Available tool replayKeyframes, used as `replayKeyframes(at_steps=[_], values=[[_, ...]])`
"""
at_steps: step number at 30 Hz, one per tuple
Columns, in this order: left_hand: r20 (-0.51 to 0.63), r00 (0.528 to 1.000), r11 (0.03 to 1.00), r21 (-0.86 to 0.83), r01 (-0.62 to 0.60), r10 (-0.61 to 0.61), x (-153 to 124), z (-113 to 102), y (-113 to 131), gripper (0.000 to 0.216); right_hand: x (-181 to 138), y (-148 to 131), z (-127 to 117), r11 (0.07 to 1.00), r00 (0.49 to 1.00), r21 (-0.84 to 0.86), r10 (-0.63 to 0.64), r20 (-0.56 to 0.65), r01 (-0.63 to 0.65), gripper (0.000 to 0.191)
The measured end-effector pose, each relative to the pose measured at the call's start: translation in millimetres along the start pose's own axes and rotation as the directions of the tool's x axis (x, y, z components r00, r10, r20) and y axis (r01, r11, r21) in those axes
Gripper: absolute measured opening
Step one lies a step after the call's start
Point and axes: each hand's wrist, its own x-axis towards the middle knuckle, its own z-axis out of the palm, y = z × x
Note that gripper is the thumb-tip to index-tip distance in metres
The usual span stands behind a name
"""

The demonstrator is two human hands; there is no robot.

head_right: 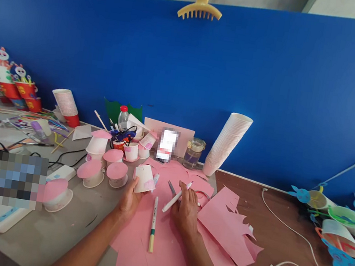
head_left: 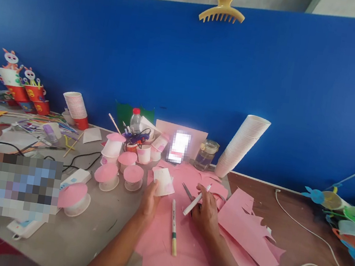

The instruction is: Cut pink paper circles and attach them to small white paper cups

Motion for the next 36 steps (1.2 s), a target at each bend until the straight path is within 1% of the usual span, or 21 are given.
replayKeyframes(at_steps=[3, 6, 9, 10, 12, 14, 15, 17, 19, 21, 23, 25, 28, 32, 36], values=[[-0.037, 0.994, 0.991, -0.096, 0.096, -0.100, -1.1, 1.6, 4.5, 0.041, -0.2, 0.6, 1.0, 1.000, 1.000, 0.006, 0.003, -0.014, -0.003, 0.049], [0.000, 0.981, 0.968, -0.160, 0.193, -0.195, -1.7, 3.3, 10.6, 0.037, 1.9, 2.6, 1.1, 1.000, 0.999, 0.002, 0.008, -0.039, -0.008, 0.042], [0.012, 0.976, 0.960, -0.182, 0.214, -0.216, -0.7, 3.8, 11.7, 0.035, 5.4, 3.2, -0.8, 1.000, 1.000, -0.006, 0.011, -0.029, -0.011, 0.040], [0.005, 0.978, 0.963, -0.177, 0.204, -0.206, 0.3, 3.0, 10.1, 0.035, 6.6, 2.9, -2.0, 1.000, 1.000, -0.007, 0.013, -0.022, -0.013, 0.041], [-0.031, 0.989, 0.980, -0.141, 0.139, -0.145, 3.1, 0.0, 4.5, 0.035, 9.1, 1.8, -5.3, 1.000, 1.000, -0.007, 0.018, -0.005, -0.018, 0.044], [-0.092, 0.996, 0.999, -0.049, 0.011, -0.015, 5.8, -4.5, -1.7, 0.034, 12.0, 1.0, -9.7, 1.000, 1.000, -0.007, 0.025, 0.015, -0.025, 0.045], [-0.107, 0.992, 0.998, 0.019, -0.058, 0.060, 6.7, -6.8, -4.0, 0.033, 13.7, 1.2, -12.4, 0.999, 0.999, -0.008, 0.031, 0.028, -0.031, 0.045], [-0.115, 0.978, 0.977, 0.142, -0.158, 0.175, 6.9, -10.1, -5.5, 0.028, 17.1, 3.7, -18.9, 0.999, 0.997, -0.015, 0.049, 0.054, -0.048, 0.043], [-0.112, 0.963, 0.951, 0.219, -0.217, 0.245, 5.1, -10.8, -3.3, 0.024, 19.9, 9.6, -27.1, 0.997, 0.994, -0.033, 0.067, 0.084, -0.064, 0.041], [-0.128, 0.949, 0.931, 0.270, -0.246, 0.288, 2.4, -9.1, 0.6, 0.026, 20.7, 18.8, -37.0, 0.993, 0.989, -0.073, 0.100, 0.110, -0.093, 0.040], [-0.147, 0.939, 0.915, 0.315, -0.253, 0.310, -0.2, -6.1, 4.0, 0.031, 18.3, 29.6, -47.7, 0.982, 0.977, -0.126, 0.159, 0.142, -0.142, 0.039], [-0.161, 0.935, 0.913, 0.318, -0.256, 0.318, -1.9, -3.0, 5.9, 0.033, 13.0, 39.2, -57.3, 0.969, 0.959, -0.175, 0.209, 0.190, -0.176, 0.039], [-0.168, 0.935, 0.927, 0.269, -0.263, 0.314, -3.2, 0.8, 6.5, 0.030, 3.4, 45.6, -65.7, 0.944, 0.939, -0.286, 0.239, 0.246, -0.165, 0.039], [-0.113, 0.954, 0.936, 0.253, -0.243, 0.278, -3.4, 2.4, 3.3, 0.033, -2.8, 41.3, -63.8, 0.915, 0.930, -0.393, 0.221, 0.294, -0.093, 0.041], [-0.049, 0.973, 0.946, 0.248, -0.208, 0.227, -3.7, 0.8, -3.0, 0.045, -1.7, 39.8, -56.8, 0.900, 0.922, -0.432, 0.216, 0.322, -0.060, 0.040]])
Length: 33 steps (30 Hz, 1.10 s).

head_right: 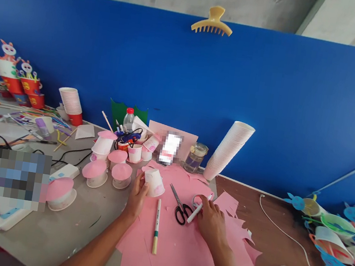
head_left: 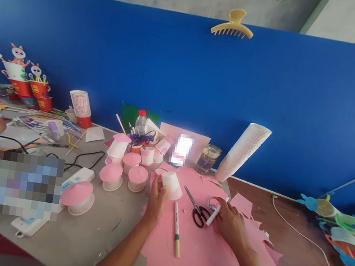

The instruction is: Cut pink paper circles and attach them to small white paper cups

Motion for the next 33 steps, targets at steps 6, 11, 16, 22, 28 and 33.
replayKeyframes(at_steps=[6, 11, 16, 22, 28, 33], values=[[0.165, 0.986, 0.994, 0.107, -0.024, 0.006, -6.0, 2.4, -2.5, 0.040, 2.4, 3.9, 9.1, 0.997, 0.999, 0.062, 0.039, 0.027, -0.041, 0.038], [0.170, 0.985, 0.993, 0.114, -0.038, 0.018, -6.9, 0.2, -7.8, 0.041, 3.2, 7.1, 9.8, 0.986, 0.997, 0.153, 0.068, 0.031, -0.072, 0.038], [0.165, 0.986, 0.982, 0.180, -0.050, 0.020, -4.3, -3.5, -14.9, 0.044, 7.8, 14.0, 2.8, 0.967, 0.983, 0.197, 0.175, -0.053, -0.162, 0.038], [0.154, 0.983, 0.950, 0.278, -0.142, 0.102, -5.5, -5.2, -18.6, 0.054, 13.5, 5.7, 13.3, 0.966, 0.996, 0.241, 0.089, 0.027, -0.093, 0.032], [0.125, 0.981, 0.910, 0.369, -0.188, 0.152, -5.3, -7.1, -16.9, 0.054, 21.0, -1.7, 19.4, 0.985, 0.995, 0.162, 0.051, 0.080, -0.063, 0.036], [0.156, 0.969, 0.838, 0.488, -0.243, 0.191, -5.4, -7.0, -15.1, 0.052, 23.7, -0.7, 15.0, 0.981, 0.990, 0.181, 0.046, 0.131, -0.070, 0.037]])
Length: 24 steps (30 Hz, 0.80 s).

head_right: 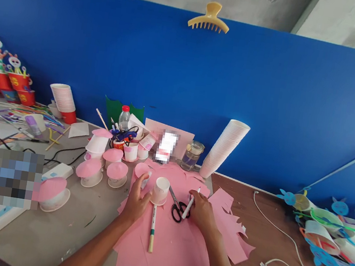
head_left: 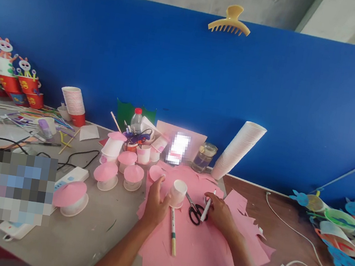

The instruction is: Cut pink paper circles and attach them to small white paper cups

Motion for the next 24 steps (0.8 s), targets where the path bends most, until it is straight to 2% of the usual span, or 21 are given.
replayKeyframes(at_steps=[4, 8, 10, 12, 13, 15, 16, 18, 20, 21, 22, 24], values=[[0.002, 0.998, 0.988, 0.143, -0.065, 0.066, -0.1, -0.2, 2.8, 0.050, -0.8, -0.4, 0.1, 1.000, 1.000, 0.001, 0.012, -0.004, -0.012, 0.032], [-0.018, 0.991, 0.978, 0.167, -0.126, 0.131, 1.1, -0.8, 6.5, 0.046, 0.2, 1.2, 2.1, 0.999, 0.998, -0.015, 0.044, -0.035, -0.044, 0.027], [-0.032, 0.986, 0.973, 0.171, -0.154, 0.162, 1.3, -1.3, 8.7, 0.043, 1.8, -0.7, 0.3, 0.998, 0.990, 0.048, 0.057, -0.130, -0.051, 0.028], [-0.041, 0.979, 0.965, 0.183, -0.190, 0.200, 0.5, -1.8, 11.8, 0.039, 2.9, -8.8, -6.0, 0.971, 0.958, 0.240, 0.084, -0.273, -0.016, 0.029], [-0.041, 0.974, 0.959, 0.185, -0.214, 0.225, -0.4, -2.1, 14.0, 0.036, 2.6, -15.9, -11.0, 0.927, 0.937, 0.374, 0.109, -0.331, 0.025, 0.029], [-0.034, 0.961, 0.950, 0.166, -0.265, 0.274, -3.0, -2.4, 20.0, 0.031, -0.4, -36.4, -23.6, 0.786, 0.928, 0.611, 0.157, -0.338, 0.090, 0.024], [-0.025, 0.958, 0.950, 0.140, -0.281, 0.287, -4.5, -2.5, 23.8, 0.029, -3.2, -48.8, -30.2, 0.690, 0.940, 0.713, 0.144, -0.308, 0.128, 0.020], [0.019, 0.967, 0.965, 0.060, -0.256, 0.256, -7.6, -2.4, 32.8, 0.024, -10.8, -74.6, -40.9, 0.449, 0.982, 0.885, 0.076, -0.174, 0.122, 0.018], [0.163, 0.982, 0.991, -0.104, -0.083, 0.100, -10.0, -1.5, 41.8, 0.022, -19.7, -97.0, -44.9, 0.231, 0.999, 0.972, -0.007, -0.051, 0.052, 0.021], [0.266, 0.964, 0.975, -0.216, 0.049, 0.011, -10.9, -0.8, 45.6, 0.024, -23.9, -105.8, -44.2, 0.154, 0.999, 0.988, -0.031, -0.014, 0.018, 0.021], [0.373, 0.926, 0.940, -0.295, 0.170, -0.051, -11.4, 0.1, 48.7, 0.027, -27.6, -112.8, -41.8, 0.089, 0.999, 0.996, -0.046, 0.012, -0.008, 0.022], [0.489, 0.867, 0.870, -0.380, 0.314, -0.100, -11.8, 1.8, 52.2, 0.033, -33.0, -121.8, -34.4, -0.003, 0.998, 1.000, -0.053, 0.030, -0.030, 0.023]])
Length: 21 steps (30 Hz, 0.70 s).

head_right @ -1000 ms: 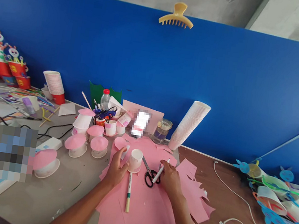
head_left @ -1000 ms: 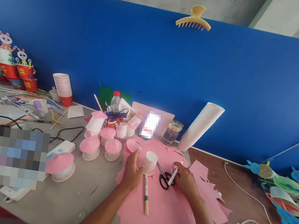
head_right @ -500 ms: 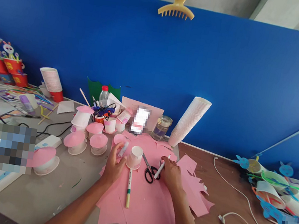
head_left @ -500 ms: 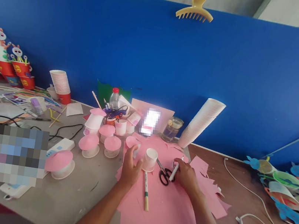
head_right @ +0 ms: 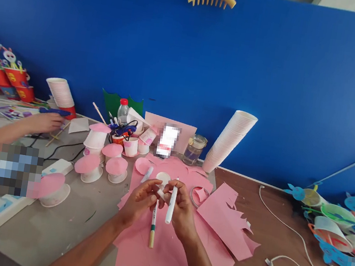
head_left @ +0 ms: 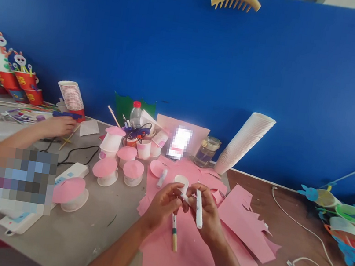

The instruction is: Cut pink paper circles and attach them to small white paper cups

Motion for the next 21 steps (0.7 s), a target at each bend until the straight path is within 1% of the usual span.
replayKeyframes(at_steps=[2, 4, 7, 11, 13, 17, 21], values=[[0.021, 0.999, 0.998, -0.048, 0.033, -0.032, 0.7, 0.7, 0.5, 0.029, -2.0, 7.5, 4.0, 0.999, 1.000, 0.039, 0.000, -0.003, 0.000, 0.023], [-0.022, 0.999, 0.997, -0.070, 0.040, -0.042, 1.3, -0.5, 1.0, 0.022, -2.1, 11.6, 4.5, 0.999, 1.000, 0.029, -0.020, -0.021, 0.020, 0.023], [-0.109, 0.992, 0.989, -0.145, 0.041, -0.058, 2.3, -3.8, 4.3, 0.019, -1.3, 9.9, 1.2, 0.998, 0.995, 0.011, -0.066, -0.071, 0.067, 0.025], [-0.146, 0.983, 0.968, -0.239, 0.078, -0.115, 4.9, -7.6, 7.7, 0.021, -0.2, 1.5, -3.9, 0.995, 0.992, 0.083, -0.040, -0.118, 0.050, 0.033], [-0.166, 0.980, 0.967, -0.246, 0.063, -0.107, 6.7, -9.5, 5.9, 0.021, 1.2, -1.9, -4.0, 0.995, 0.990, 0.089, -0.023, -0.138, 0.035, 0.036], [-0.201, 0.977, 0.973, -0.228, 0.027, -0.074, 9.5, -14.1, 0.0, 0.022, 7.6, -6.9, 2.2, 0.999, 0.986, 0.041, 0.009, -0.165, -0.002, 0.033], [-0.164, 0.983, 0.989, -0.141, 0.053, -0.076, 10.2, -17.3, -0.6, 0.024, 14.0, -8.8, 9.1, 1.000, 0.983, -0.017, -0.018, -0.185, 0.015, 0.028]])
